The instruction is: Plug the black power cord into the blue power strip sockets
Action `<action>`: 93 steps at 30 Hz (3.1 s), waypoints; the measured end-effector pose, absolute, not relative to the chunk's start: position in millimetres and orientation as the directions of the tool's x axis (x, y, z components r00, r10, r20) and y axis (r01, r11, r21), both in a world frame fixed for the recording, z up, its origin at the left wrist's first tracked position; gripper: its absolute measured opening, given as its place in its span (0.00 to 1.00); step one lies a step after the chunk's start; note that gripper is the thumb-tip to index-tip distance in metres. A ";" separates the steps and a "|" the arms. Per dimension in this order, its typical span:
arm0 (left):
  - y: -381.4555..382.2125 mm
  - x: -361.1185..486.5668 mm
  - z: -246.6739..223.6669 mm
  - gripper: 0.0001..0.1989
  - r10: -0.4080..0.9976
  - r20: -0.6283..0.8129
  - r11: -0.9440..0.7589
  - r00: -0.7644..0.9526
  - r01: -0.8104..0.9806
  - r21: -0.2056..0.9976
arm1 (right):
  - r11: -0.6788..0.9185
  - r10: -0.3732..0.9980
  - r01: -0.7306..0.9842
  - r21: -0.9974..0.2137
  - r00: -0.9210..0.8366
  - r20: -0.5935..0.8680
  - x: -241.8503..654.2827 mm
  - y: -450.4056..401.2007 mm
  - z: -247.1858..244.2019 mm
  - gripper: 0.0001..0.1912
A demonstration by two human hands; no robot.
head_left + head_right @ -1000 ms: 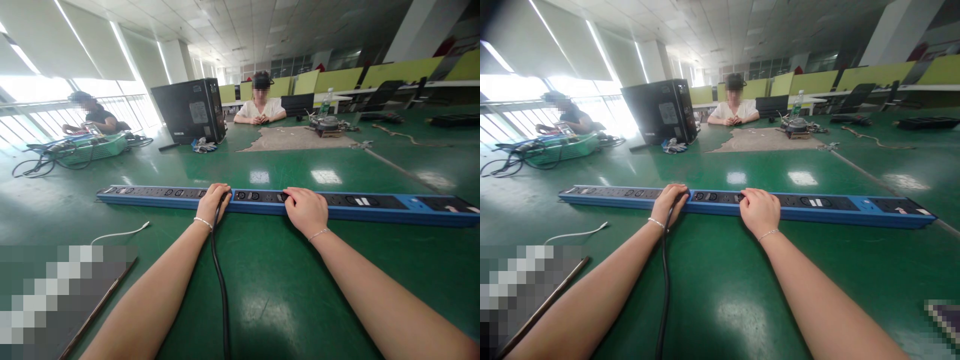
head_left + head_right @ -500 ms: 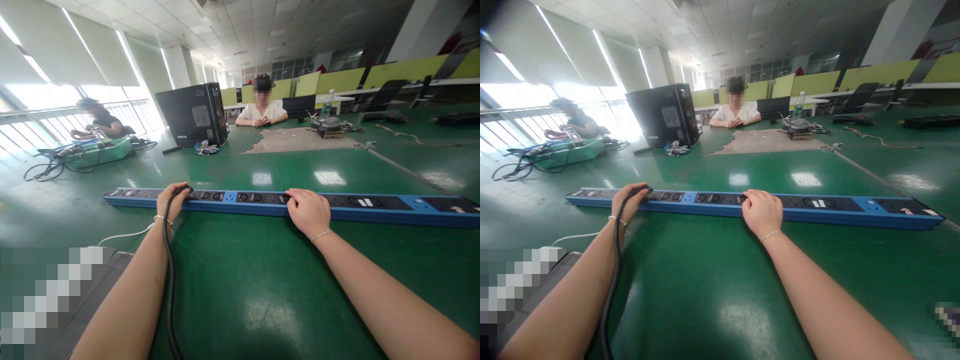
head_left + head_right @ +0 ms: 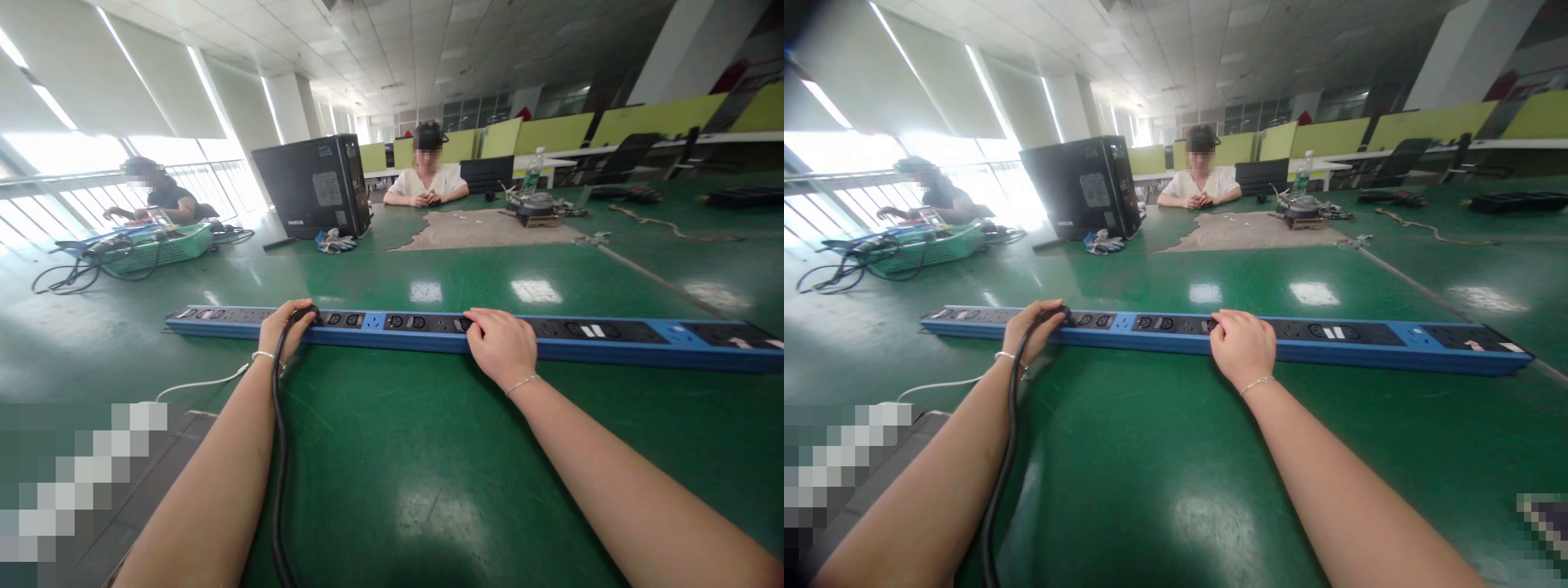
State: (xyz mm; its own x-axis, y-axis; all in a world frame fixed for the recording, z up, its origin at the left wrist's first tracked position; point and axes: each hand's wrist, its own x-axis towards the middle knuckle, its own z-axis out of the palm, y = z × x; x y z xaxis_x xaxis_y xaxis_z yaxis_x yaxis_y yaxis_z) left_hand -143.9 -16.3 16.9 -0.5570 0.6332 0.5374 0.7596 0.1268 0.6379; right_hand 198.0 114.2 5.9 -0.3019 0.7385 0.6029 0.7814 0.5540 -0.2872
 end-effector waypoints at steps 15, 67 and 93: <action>-29.0 -146.4 19.3 0.17 0.763 0.513 0.226 -0.393 0.906 0.358 | 0.544 0.754 0.782 -0.305 -0.296 0.586 197.5 112.8 7.2 0.17; -26.0 -114.8 62.9 0.22 0.801 0.203 0.572 -0.563 0.820 0.014 | 0.546 0.748 0.788 -0.285 -0.305 0.590 197.0 114.9 4.1 0.18; -24.1 -124.9 53.8 0.19 0.720 0.326 0.523 -0.613 0.787 0.326 | 0.538 0.749 0.786 -0.306 -0.278 0.602 194.2 116.2 0.2 0.18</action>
State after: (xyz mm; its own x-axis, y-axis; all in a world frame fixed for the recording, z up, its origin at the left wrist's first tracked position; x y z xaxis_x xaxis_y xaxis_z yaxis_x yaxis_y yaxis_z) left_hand -124.9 -24.1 53.8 -0.6130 0.7199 0.3257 0.7875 0.5231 0.3259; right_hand 194.2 116.2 0.2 -0.2782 0.7486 0.6018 0.7857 0.5378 -0.3058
